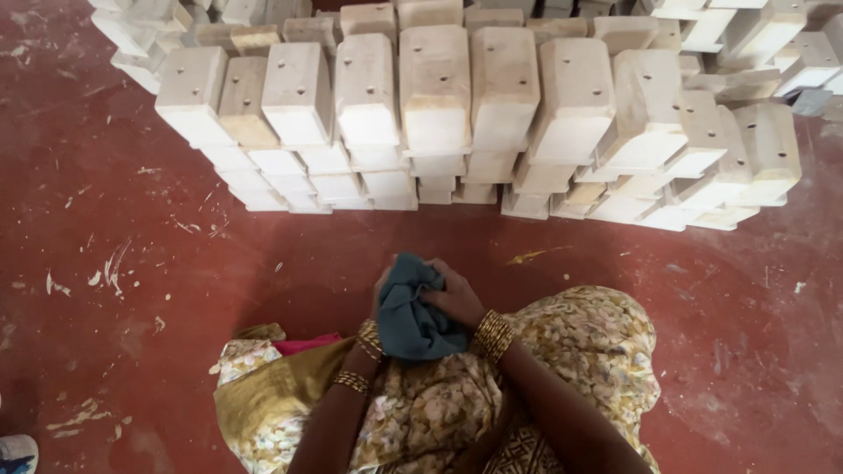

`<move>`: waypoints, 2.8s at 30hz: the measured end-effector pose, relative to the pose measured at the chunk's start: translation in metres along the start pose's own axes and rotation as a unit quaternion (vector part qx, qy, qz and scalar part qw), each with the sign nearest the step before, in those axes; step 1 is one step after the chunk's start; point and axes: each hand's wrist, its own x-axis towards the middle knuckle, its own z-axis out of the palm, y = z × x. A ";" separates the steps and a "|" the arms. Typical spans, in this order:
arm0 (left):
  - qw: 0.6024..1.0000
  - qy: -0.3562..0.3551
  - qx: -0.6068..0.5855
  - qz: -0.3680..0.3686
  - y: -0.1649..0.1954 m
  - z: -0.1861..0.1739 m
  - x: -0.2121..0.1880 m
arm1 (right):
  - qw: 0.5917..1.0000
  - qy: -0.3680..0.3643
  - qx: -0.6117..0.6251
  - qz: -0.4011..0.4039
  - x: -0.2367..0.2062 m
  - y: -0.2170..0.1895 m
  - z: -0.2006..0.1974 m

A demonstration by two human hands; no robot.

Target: The person sits on the workshop floor and wipes white wooden blocks with a teal cloth, then stacks the wiped blocks one at a time into a growing row and pile on the floor. They repeatedly pick up blocks from a nearby pile, turn them, wipe surfaces, and place them into the stack.

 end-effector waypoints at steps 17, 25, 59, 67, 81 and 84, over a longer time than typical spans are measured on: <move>0.927 0.278 0.247 0.048 -0.015 0.004 0.020 | 0.694 0.613 -0.317 -0.203 -0.108 -0.088 -0.284; 0.918 0.262 0.295 0.029 -0.017 -0.001 0.024 | 0.565 0.505 -0.637 -0.144 -0.105 -0.081 -0.397; 0.959 0.003 0.266 -0.102 -0.006 0.036 0.000 | 0.948 -0.098 -0.255 -0.160 -0.036 -0.038 0.009; 0.902 0.148 0.380 -0.139 -0.006 0.047 0.011 | 0.818 0.414 -0.385 -0.111 -0.011 -0.059 -0.069; 0.871 -0.018 0.492 0.000 -0.081 0.086 0.111 | 0.700 0.497 -0.501 0.110 0.036 -0.044 -0.123; 0.887 0.028 0.461 -0.021 -0.103 0.111 0.155 | 0.744 0.488 -0.444 0.110 0.036 -0.042 -0.136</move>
